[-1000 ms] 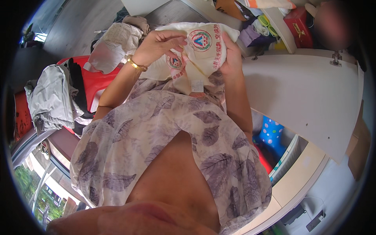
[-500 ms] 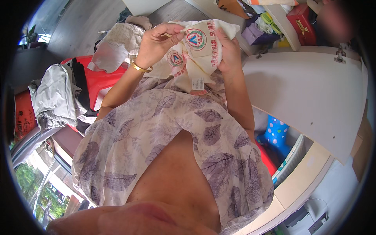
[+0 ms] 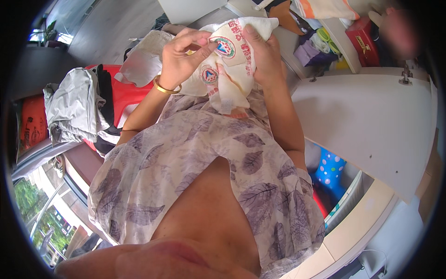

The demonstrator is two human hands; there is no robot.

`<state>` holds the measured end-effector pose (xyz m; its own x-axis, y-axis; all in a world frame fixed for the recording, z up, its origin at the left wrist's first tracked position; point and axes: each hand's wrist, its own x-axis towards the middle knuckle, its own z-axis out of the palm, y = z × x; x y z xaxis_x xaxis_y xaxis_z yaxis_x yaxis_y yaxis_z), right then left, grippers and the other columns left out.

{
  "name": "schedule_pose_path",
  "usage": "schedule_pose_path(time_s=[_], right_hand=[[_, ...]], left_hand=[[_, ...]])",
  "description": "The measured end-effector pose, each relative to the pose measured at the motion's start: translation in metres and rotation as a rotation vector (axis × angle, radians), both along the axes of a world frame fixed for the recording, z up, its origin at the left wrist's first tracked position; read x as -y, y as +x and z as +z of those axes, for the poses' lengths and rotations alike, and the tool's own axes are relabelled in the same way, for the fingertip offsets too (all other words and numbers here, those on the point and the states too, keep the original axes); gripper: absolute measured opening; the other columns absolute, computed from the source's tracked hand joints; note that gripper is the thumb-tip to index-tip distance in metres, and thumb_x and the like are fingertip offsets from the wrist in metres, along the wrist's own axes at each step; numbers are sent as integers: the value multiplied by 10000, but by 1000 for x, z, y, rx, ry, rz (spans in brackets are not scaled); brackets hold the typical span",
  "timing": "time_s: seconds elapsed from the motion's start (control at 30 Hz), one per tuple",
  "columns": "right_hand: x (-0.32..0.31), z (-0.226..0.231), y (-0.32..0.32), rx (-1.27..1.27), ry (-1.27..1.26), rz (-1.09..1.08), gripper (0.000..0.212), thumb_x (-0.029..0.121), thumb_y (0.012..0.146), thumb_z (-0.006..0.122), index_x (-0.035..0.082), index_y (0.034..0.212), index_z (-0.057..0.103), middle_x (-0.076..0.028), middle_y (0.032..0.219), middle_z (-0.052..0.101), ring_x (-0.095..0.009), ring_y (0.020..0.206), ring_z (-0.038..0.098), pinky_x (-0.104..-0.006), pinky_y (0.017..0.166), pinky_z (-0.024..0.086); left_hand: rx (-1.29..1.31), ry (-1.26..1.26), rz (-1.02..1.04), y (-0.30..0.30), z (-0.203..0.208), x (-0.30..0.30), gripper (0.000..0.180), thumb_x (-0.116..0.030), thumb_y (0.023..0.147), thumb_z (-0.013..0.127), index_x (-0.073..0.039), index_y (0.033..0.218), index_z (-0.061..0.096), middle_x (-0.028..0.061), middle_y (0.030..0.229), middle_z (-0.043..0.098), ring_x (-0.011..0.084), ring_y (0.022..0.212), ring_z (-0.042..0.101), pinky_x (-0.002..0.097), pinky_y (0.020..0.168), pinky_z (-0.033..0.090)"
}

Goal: The person folds a pair of blue shorts, a white towel, and several items of clothing by hand, then stacks them onto a shelf inside a closet.

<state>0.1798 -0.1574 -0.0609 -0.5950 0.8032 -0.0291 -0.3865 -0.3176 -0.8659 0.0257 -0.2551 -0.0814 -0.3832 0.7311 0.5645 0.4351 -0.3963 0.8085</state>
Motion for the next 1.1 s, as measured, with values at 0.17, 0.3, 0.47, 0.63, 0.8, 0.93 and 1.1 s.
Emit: schedule_pose_path(time_s=[0.17, 0.3, 0.47, 0.63, 0.8, 0.93, 1.1], right_hand=[[10, -4, -14, 47, 116, 12, 254, 207, 853, 630, 2, 998, 595, -58, 902, 635, -108, 772, 606, -236, 643, 500], [14, 6, -16, 29, 159, 15, 223, 172, 838, 640, -1, 975, 606, -53, 869, 639, -98, 733, 604, -234, 621, 494], [22, 20, -23, 161, 157, 20, 166, 131, 805, 660, -4, 899, 640, -59, 814, 650, -97, 679, 610, -229, 593, 496], [29, 24, -26, 185, 98, -6, 137, 109, 786, 673, -7, 857, 657, -71, 784, 656, -109, 647, 616, -231, 567, 501], [33, 26, -23, 139, 92, -38, 127, 83, 779, 666, -8, 867, 653, -77, 797, 656, -122, 654, 620, -239, 568, 503], [33, 26, -23, 128, 29, -70, 123, 65, 778, 652, -11, 876, 648, -82, 807, 654, -132, 673, 623, -252, 585, 507], [33, 24, -25, 46, -87, -55, 127, 47, 782, 634, -10, 895, 638, -76, 814, 649, -139, 692, 627, -257, 594, 507]], left_hand=[[307, -185, -141, -6, 11, 6, 186, -92, 737, 742, -26, 874, 636, -4, 793, 613, 62, 716, 560, 212, 649, 455], [208, -150, -44, 0, 18, 10, 187, -115, 734, 752, -42, 856, 631, -16, 810, 629, 65, 742, 559, 217, 705, 448], [89, -105, 40, -1, 20, 16, 185, -114, 720, 764, -34, 822, 631, -12, 790, 622, 67, 732, 548, 213, 691, 441], [-20, -26, 109, 1, 17, 15, 178, -91, 709, 764, -24, 799, 627, 5, 738, 604, 85, 719, 535, 217, 660, 433], [-273, 132, 204, 2, 14, 13, 154, -82, 662, 746, -61, 756, 626, 14, 738, 604, 156, 679, 531, 271, 711, 396], [-622, 380, 339, 0, 14, 11, 108, -83, 653, 684, -110, 738, 624, -14, 775, 609, 157, 668, 526, 336, 781, 349], [-673, 411, 331, -4, 8, 11, 107, -90, 673, 672, -110, 766, 625, -23, 777, 599, 146, 683, 530, 348, 792, 339]])
